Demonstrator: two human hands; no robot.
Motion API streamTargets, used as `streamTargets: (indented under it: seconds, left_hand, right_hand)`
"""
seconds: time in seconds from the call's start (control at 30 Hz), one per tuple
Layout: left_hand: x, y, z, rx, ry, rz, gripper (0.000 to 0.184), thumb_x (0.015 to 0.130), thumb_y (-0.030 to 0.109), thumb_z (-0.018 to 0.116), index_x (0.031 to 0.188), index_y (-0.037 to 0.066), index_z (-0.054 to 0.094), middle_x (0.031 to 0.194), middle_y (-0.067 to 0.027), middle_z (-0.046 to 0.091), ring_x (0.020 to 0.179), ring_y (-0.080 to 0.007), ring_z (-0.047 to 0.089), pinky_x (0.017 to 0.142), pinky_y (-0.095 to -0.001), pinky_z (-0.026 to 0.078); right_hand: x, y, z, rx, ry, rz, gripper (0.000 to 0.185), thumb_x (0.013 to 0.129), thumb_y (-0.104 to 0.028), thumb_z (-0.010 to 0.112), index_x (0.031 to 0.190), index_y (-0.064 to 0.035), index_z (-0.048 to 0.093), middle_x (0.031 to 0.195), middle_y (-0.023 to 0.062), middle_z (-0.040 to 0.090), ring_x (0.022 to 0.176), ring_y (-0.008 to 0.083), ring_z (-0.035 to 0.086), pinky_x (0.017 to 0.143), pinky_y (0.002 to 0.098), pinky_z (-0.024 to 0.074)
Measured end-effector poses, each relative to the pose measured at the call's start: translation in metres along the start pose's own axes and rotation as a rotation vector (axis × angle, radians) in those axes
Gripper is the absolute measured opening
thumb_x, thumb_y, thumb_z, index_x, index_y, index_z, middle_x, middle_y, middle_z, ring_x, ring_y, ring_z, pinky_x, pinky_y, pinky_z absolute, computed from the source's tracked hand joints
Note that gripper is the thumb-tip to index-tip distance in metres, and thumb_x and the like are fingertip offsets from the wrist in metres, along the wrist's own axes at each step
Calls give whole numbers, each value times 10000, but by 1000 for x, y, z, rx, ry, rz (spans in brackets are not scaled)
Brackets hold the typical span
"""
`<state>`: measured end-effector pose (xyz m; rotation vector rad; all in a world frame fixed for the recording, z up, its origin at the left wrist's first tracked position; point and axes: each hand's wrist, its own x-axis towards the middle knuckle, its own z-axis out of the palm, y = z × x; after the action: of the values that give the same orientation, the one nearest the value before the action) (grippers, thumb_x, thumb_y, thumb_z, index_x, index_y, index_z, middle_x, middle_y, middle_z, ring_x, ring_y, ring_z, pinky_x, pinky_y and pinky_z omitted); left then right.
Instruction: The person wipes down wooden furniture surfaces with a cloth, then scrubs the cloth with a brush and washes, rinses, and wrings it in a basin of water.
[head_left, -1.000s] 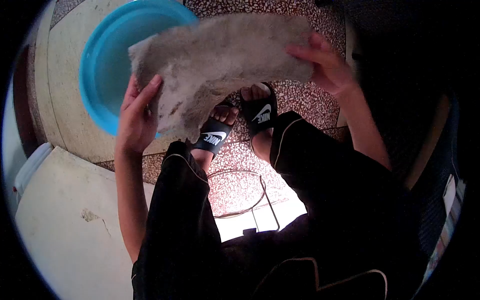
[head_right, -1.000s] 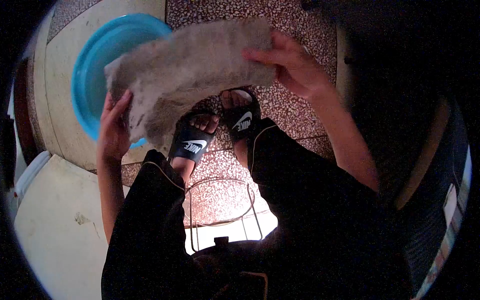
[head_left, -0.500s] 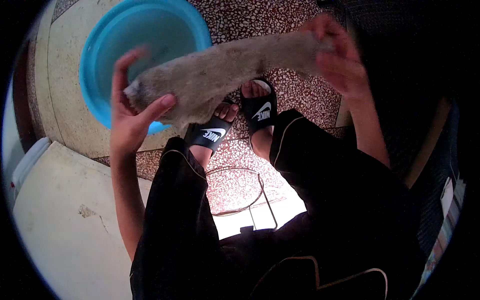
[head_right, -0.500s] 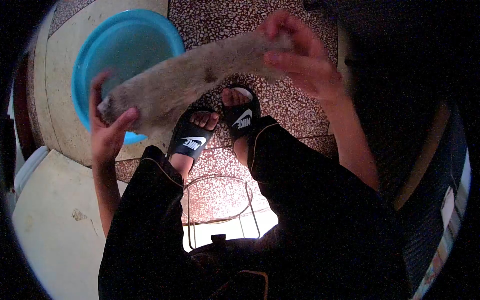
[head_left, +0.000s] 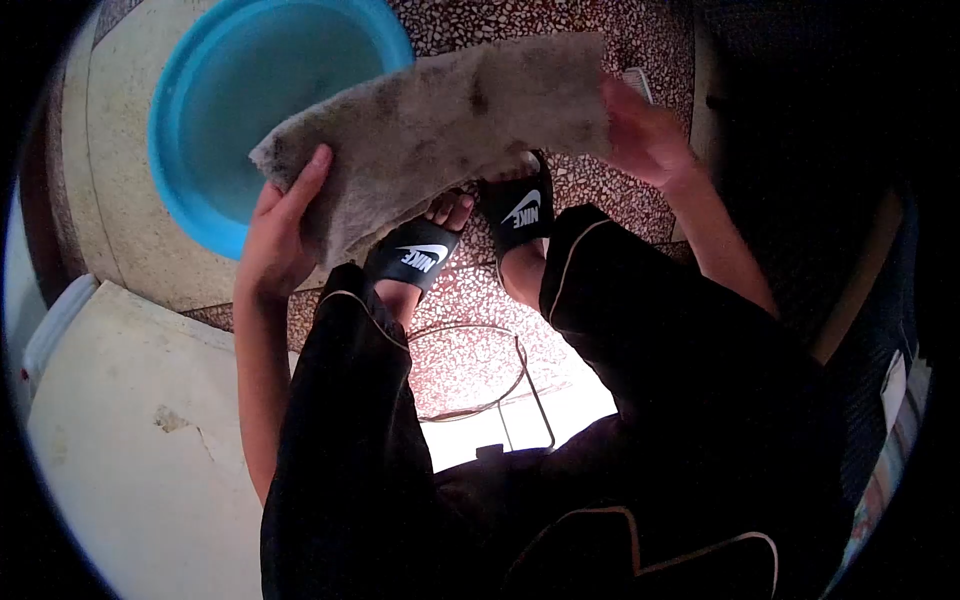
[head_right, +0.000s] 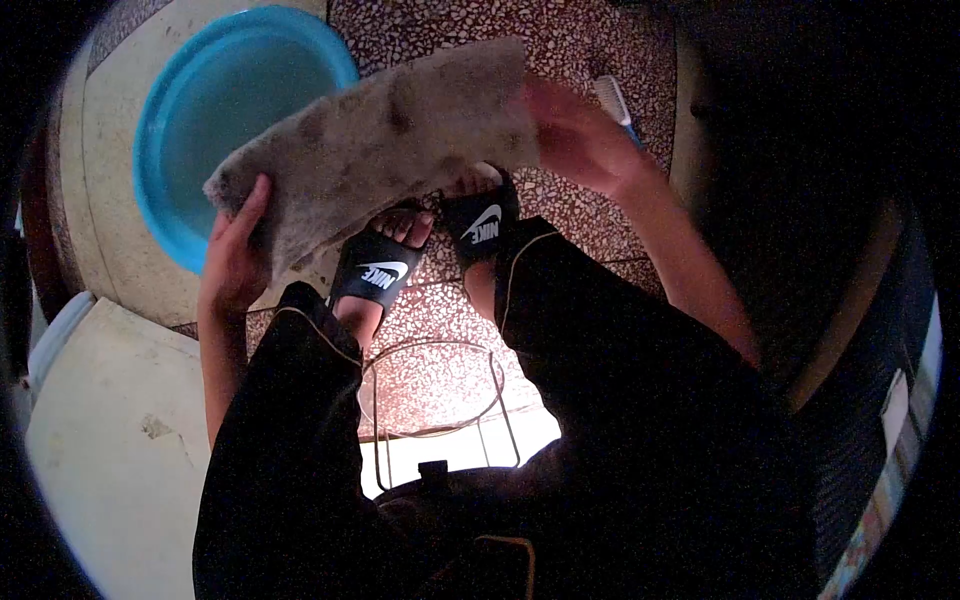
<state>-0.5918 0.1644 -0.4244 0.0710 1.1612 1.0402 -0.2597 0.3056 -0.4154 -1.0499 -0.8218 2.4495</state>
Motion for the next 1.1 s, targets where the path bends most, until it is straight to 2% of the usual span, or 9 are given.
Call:
streamTargets:
  seconds: [0.1,0.17,0.33,0.43,0.63,0.83,0.93,1.07,1.1]
  left_hand:
    - [7,-1,-2,19,-62,5,422,939,176,643,1291,-14,508,1223,-120,604,1087,-215,608,919,-343,514]
    - [9,-3,-4,53,-70,-24,420,933,162,649,1287,-14,510,1216,-122,606,1087,-213,609,921,-346,515]
    - [0,13,-18,157,-41,-19,411,908,114,671,1272,-9,526,1175,-116,629,1031,-205,637,874,-342,543]
    - [4,14,-21,235,-30,43,427,893,96,688,1272,-14,527,1177,-120,627,1025,-213,640,868,-336,547]
    - [-2,10,-25,194,-14,-9,450,878,62,695,1284,-14,517,1205,-126,613,1100,-225,604,929,-358,518]
    - [-1,16,-29,219,-74,-17,448,886,48,676,1299,-4,510,1234,-112,600,1119,-213,591,958,-358,498]
    - [6,20,-38,258,-70,29,435,896,39,653,1307,4,514,1278,-101,577,1153,-204,570,984,-341,476]
    - [-3,39,-63,158,-303,538,403,907,122,627,1277,-5,530,1300,-133,540,1204,-201,509,1000,-325,434]
    - [-5,46,-73,74,-439,515,385,918,223,608,1221,-10,560,1263,-133,551,1169,-190,518,959,-301,442]
  right_hand:
    - [15,30,-5,100,-31,86,475,934,-276,633,1316,-30,491,1219,119,601,1054,219,631,917,354,528]
    - [20,29,11,-488,196,278,488,924,-260,657,1324,-36,488,1227,110,599,1070,205,623,913,341,522]
    - [14,-2,-3,-463,167,87,537,939,-251,637,1380,-53,404,1222,136,570,1158,235,572,949,388,531]
    - [4,-5,13,-297,199,5,404,919,-163,658,1280,-41,523,1182,94,624,1070,202,627,912,349,540]
    - [5,11,6,-66,145,168,511,958,-239,602,1376,-29,398,1266,158,534,1166,244,570,964,400,525]
    - [19,12,15,-256,180,299,402,942,-259,630,1249,-13,547,1135,115,649,1045,188,641,897,314,539]
    - [9,-12,10,-383,205,125,363,958,-235,598,1228,4,558,1119,121,655,1053,188,636,921,330,529]
    - [-21,-66,51,-384,-176,-220,263,946,-171,586,1141,6,580,1056,94,648,979,173,638,838,292,512]
    - [-20,-69,55,-452,-286,-263,240,940,-163,589,1113,3,583,1043,86,643,965,172,637,821,281,507]
